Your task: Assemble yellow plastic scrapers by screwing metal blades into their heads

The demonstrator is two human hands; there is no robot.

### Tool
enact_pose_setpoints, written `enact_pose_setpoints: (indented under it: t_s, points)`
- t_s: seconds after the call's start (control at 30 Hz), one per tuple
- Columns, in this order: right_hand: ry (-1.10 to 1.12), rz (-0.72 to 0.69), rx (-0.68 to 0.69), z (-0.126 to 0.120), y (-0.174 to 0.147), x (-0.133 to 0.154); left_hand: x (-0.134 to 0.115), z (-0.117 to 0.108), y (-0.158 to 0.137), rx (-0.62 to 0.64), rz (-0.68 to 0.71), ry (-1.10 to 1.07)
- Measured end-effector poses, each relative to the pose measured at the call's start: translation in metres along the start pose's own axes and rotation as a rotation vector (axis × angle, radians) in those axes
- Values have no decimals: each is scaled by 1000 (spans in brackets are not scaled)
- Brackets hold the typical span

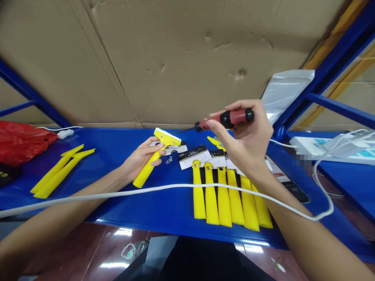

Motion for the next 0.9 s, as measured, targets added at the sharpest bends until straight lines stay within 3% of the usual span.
enact_pose_setpoints:
  t_s: [0.13, 0.27, 0.53, 0.9]
  points:
    - [82, -9, -107, -9, 3, 1, 1, -2, 0, -25, -7, -15]
    - [137, 22, -107, -9, 3, -5, 2, 0, -2, 3, -26, -12]
    - [96, 57, 75, 12, -9, -5, 3, 6, -6, 21, -35, -8]
    - [84, 21, 138, 21, -16, -3, 7, 5, -7, 29, -55, 7]
Point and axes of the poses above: each hand's wrist, its own y-axis towards the middle knuckle, its own z-axis out of the palm, x = y × z, the point moved 8 cm from there along y, towards the middle knuckle, and after that the axes turned 15 degrees about z, right-handed, at the moved point
